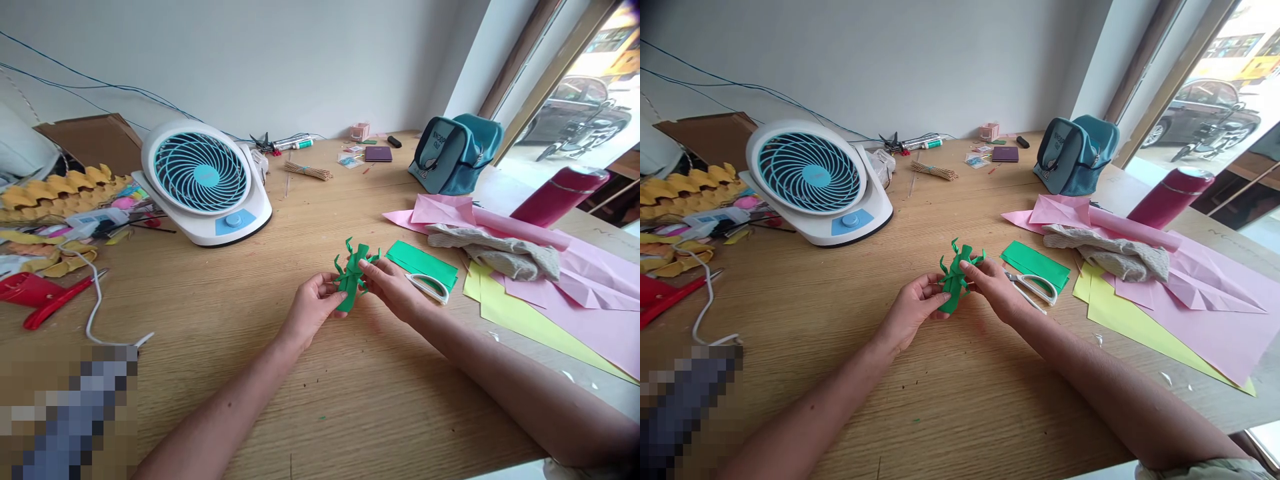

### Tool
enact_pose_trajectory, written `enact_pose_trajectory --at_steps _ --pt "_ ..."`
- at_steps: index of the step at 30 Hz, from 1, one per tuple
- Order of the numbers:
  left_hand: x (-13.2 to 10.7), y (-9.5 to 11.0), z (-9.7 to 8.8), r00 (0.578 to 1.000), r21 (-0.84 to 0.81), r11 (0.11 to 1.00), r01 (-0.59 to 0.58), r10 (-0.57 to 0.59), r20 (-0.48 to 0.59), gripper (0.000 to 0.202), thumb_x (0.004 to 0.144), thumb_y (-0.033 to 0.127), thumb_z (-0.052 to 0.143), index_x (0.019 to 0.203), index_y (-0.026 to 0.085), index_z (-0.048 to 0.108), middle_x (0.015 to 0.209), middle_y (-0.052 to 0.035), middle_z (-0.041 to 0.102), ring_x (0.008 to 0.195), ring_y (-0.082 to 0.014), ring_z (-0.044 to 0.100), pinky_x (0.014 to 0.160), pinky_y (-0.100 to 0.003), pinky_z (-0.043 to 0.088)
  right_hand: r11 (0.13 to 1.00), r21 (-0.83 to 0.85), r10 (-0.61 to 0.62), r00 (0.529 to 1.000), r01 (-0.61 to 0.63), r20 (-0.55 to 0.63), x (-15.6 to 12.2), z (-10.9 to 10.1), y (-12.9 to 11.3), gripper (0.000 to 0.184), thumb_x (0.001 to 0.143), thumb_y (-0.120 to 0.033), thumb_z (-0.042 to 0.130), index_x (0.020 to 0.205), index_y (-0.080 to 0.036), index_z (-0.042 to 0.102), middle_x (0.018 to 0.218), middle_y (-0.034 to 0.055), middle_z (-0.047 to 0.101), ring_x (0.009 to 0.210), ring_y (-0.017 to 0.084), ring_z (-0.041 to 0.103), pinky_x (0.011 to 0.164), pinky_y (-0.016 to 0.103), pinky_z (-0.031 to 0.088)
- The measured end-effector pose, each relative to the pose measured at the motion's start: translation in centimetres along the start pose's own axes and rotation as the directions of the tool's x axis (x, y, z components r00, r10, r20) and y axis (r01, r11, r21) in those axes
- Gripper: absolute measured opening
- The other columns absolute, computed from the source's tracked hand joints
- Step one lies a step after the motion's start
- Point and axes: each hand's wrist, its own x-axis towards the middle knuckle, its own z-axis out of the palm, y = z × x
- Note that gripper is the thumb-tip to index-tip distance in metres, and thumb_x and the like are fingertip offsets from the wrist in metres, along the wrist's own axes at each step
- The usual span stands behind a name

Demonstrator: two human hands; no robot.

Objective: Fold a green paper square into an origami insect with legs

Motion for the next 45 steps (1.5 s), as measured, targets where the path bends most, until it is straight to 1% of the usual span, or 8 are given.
enact_pose_trajectory --at_steps 8,14,20,23,28,35,41,45 --pt "0.8 0.1 -1.1 1.0 -0.004 1.0 0.03 -0.03 -0.007 0.032 0.07 0.012 0.079 0.1 0.014 0.066 0.093 -0.0081 0.074 0.081 -0.0162 0.067 0.061 -0.024 0.057 0.997 0.065 0.042 0.999 -0.043 0.006 0.4 -0.4 0.1 0.034 0.083 -0.051 0.073 0.103 -0.024 0.065 0.092 0.0013 0.07 0.081 0.015 0.067 0.077 0.029 0.053" --pt "1.3 0.1 -2.2 1.0 0.077 0.997 0.017 -0.015 -0.022 0.036 0.07 0.013 0.08 0.104 0.015 0.066 0.084 -0.0058 0.073 0.073 -0.0141 0.066 0.054 -0.02 0.053 0.996 0.064 0.069 0.997 -0.067 -0.037 0.6 -0.6 0.2 0.033 0.081 -0.047 0.076 0.102 -0.024 0.066 0.098 0.0027 0.072 0.083 0.015 0.069 0.074 0.025 0.054" --pt "1.5 0.4 -3.1 0.997 0.088 0.994 0.072 -0.073 0.017 0.042 0.073 0.015 0.078 0.113 0.016 0.065 0.082 -0.0048 0.073 0.069 -0.0126 0.065 0.054 -0.02 0.052 0.998 0.019 0.064 0.998 -0.064 -0.025 0.6 -0.6 0.3 0.035 0.079 -0.051 0.076 0.098 -0.023 0.067 0.103 0.0034 0.074 0.08 0.014 0.07 0.072 0.026 0.053" --pt "1.5 0.7 -3.5 0.991 0.085 0.99 0.117 -0.121 0.05 0.042 0.075 0.017 0.077 0.116 0.017 0.065 0.089 -0.0069 0.074 0.072 -0.013 0.067 0.054 -0.019 0.051 0.998 0.011 0.068 0.997 -0.068 -0.02 0.6 -0.6 0.3 0.035 0.08 -0.051 0.075 0.1 -0.024 0.067 0.101 0.0027 0.074 0.081 0.014 0.069 0.072 0.024 0.051" --pt "1.6 0.7 -4.2 0.984 0.099 0.989 0.11 -0.123 0.129 0.037 0.075 0.023 0.078 0.11 0.017 0.069 0.095 -0.0086 0.074 0.076 -0.0134 0.069 0.053 -0.016 0.049 0.999 -0.003 0.052 0.999 -0.052 -0.002 0.6 -0.8 0.3 0.031 0.083 -0.05 0.072 0.1 -0.024 0.068 0.099 0.0024 0.073 0.081 0.013 0.067 0.069 0.023 0.048" --pt "1.6 0.7 -4.2 0.98 0.132 0.987 0.087 -0.109 0.169 0.03 0.076 0.026 0.075 0.104 0.016 0.072 0.097 -0.0099 0.074 0.079 -0.0141 0.068 0.053 -0.015 0.047 0.997 -0.078 0.022 1.0 -0.022 0.005 0.5 -1.0 0.3 0.034 0.084 -0.052 0.07 0.102 -0.024 0.069 0.1 0.0031 0.073 0.076 0.013 0.066 0.066 0.024 0.046" --pt "1.5 0.9 -3.9 0.99 0.107 0.991 0.077 -0.088 0.107 0.029 0.076 0.021 0.074 0.104 0.016 0.072 0.103 -0.0097 0.072 0.077 -0.0124 0.065 0.053 -0.016 0.048 0.996 -0.079 0.032 0.999 -0.031 0.011 0.0 -0.8 0.2 0.038 0.085 -0.05 0.071 0.114 -0.027 0.067 0.101 0.0019 0.071 0.079 0.012 0.065 0.068 0.024 0.046" --pt "1.5 1.0 -3.8 0.994 0.103 0.993 0.064 -0.072 0.08 0.025 0.077 0.019 0.072 0.102 0.016 0.073 0.101 -0.009 0.071 0.077 -0.0123 0.063 0.053 -0.017 0.049 0.997 -0.074 0.031 1.0 -0.031 0.005 -0.1 -0.8 0.3 0.039 0.083 -0.052 0.072 0.113 -0.028 0.068 0.102 0.0018 0.07 0.08 0.013 0.066 0.071 0.025 0.048"
